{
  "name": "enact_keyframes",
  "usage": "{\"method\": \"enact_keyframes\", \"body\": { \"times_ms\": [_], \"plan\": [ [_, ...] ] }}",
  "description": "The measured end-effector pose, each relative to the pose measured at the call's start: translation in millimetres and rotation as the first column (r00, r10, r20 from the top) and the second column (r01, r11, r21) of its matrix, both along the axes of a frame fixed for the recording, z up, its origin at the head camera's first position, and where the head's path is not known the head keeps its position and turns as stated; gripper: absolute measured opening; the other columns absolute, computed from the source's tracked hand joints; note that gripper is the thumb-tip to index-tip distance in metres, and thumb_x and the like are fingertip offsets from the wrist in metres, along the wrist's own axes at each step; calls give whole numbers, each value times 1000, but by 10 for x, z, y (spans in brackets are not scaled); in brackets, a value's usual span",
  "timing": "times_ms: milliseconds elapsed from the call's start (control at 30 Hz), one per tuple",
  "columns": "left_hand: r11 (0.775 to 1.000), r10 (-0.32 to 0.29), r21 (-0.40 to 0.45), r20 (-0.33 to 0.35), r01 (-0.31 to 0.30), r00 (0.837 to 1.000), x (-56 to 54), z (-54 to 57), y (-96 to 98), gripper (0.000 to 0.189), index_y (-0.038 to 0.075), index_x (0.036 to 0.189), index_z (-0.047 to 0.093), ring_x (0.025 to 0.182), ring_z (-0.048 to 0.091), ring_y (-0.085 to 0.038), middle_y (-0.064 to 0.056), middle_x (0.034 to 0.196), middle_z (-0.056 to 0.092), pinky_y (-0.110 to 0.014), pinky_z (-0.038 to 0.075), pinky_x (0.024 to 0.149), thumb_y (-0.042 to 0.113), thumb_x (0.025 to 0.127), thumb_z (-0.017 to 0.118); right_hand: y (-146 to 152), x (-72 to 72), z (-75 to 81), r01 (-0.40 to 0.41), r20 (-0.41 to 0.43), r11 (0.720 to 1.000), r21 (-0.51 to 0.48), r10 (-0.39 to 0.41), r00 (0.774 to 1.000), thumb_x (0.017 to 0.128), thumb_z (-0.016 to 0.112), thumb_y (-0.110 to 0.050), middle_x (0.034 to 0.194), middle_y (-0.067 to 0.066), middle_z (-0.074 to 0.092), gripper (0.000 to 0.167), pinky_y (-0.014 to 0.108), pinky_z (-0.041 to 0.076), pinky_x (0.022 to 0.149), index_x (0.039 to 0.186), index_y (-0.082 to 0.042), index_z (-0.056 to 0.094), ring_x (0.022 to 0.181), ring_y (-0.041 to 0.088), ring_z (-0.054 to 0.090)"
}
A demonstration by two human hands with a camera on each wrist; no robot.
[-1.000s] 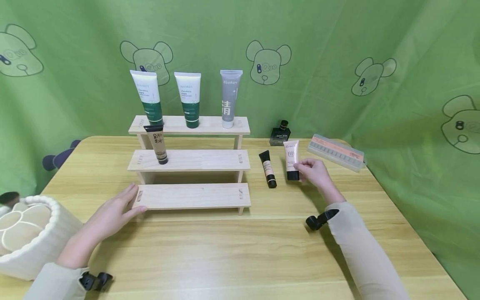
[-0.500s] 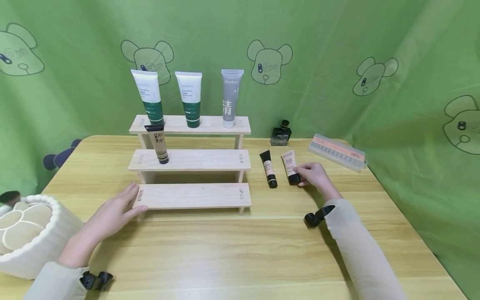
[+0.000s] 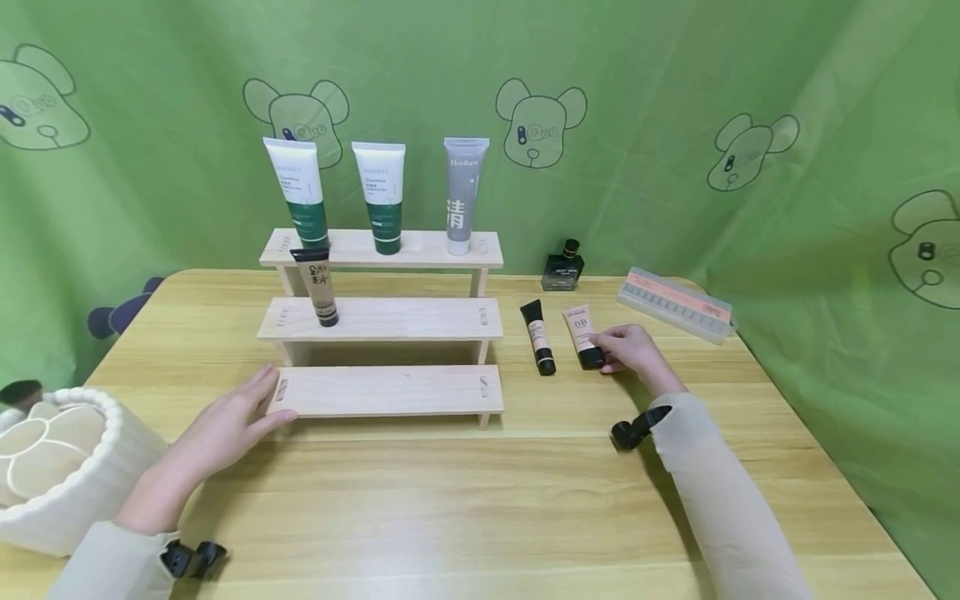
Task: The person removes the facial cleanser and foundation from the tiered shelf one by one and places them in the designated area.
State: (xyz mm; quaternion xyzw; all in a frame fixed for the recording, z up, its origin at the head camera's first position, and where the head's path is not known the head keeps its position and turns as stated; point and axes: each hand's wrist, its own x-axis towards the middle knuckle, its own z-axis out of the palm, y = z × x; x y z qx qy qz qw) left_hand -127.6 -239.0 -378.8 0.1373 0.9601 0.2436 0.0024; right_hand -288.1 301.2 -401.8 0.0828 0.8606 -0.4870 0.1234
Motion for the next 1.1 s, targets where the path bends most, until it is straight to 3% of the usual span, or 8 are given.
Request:
{"method": "enact_keyframes", "body": {
  "times_ms": [333,700,900,1000,1100],
  "plan": [
    [1000,-7,-4,-2,7,1000,-13,2,2,73,-12,137,30,124,27,-51,-36,139,23,-60,24,100,39,91,55,38,24,33,-11,0,1000,-19,11,1000,91,57,-19,76,7,55,46,26,56,57,119,17,47,58,9,57],
    [1000,-5,-7,4,5,1000,-11,13,9,74,-13,136,30,124,27,-51,-36,139,23,-60,23,100,40,91,55,63,40,132,-17,-4,999,-31,17,1000,90,56,-14,81,11,61,44,28,56,61,121,16,47,64,12,59],
    [1000,-4,-5,2,4,1000,-1,18,11,74,-13,136,30,124,27,-51,-36,139,23,-60,24,100,40,91,55,-56,106,341,-66,-100,998,7,66,993,93,52,-16,104,26,58,43,30,56,68,122,14,47,76,21,63],
    [1000,-4,-5,0,4,1000,1,15,10,74,-13,136,31,124,27,-51,-36,138,23,-60,24,100,40,91,55,-174,146,480,-105,-176,994,-1,103,979,94,51,-16,113,33,52,42,33,55,71,122,15,46,84,29,62],
    [1000,-6,-5,-2,6,1000,0,7,8,73,-13,136,30,124,27,-51,-37,138,23,-60,24,100,39,91,55,-305,170,621,-142,-246,990,5,139,959,94,52,-18,113,33,52,42,33,56,70,121,14,47,85,30,62]
  ]
}}
